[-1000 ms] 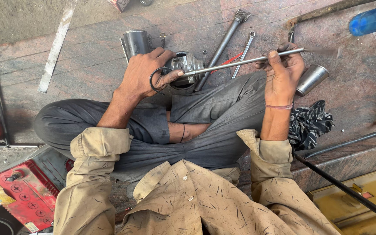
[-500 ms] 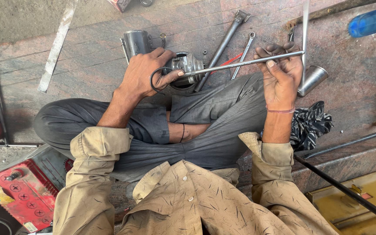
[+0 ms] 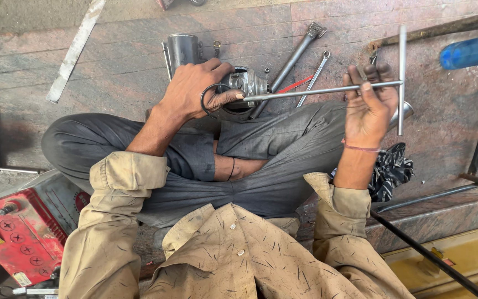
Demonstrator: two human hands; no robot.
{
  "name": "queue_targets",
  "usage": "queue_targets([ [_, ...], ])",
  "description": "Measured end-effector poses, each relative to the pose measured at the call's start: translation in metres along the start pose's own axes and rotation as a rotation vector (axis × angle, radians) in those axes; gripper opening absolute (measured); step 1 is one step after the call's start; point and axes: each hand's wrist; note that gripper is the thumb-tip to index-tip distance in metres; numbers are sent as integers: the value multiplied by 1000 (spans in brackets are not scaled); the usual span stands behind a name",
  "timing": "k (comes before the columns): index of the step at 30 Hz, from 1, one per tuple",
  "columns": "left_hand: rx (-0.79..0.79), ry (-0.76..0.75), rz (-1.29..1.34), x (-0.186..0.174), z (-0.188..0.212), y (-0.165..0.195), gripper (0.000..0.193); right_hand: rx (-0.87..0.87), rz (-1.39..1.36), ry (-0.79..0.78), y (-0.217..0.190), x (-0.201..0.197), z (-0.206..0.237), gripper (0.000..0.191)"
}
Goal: The person sits on the workshop floor and uses a T-handle wrench to loosen parts of a starter motor held in their lap. They separate the motor housing, remove internal gears and rings by hand, and wipe the parts with a cloth.
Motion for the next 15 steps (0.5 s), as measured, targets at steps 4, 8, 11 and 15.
queue_targets([
  [4, -2, 22, -3, 1, 0, 0, 73, 11, 62, 101, -22, 11, 18, 36],
  [8, 4, 24, 1, 3, 0, -1, 73, 218, 396, -66, -48, 23, 59, 29],
  [11, 10, 40, 15, 5, 1, -2, 75, 457, 945, -147, -41, 39, 95, 26],
  [15, 6, 52, 29, 8, 0, -2, 75, 392, 1683, -550, 10, 67, 165, 30],
])
Point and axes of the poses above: each hand's wrist, its own z-axis away from the middle knuckle, its own x-axis out of the palm, y = z × x, and after that the axes turned 8 degrees about -z, right-handed
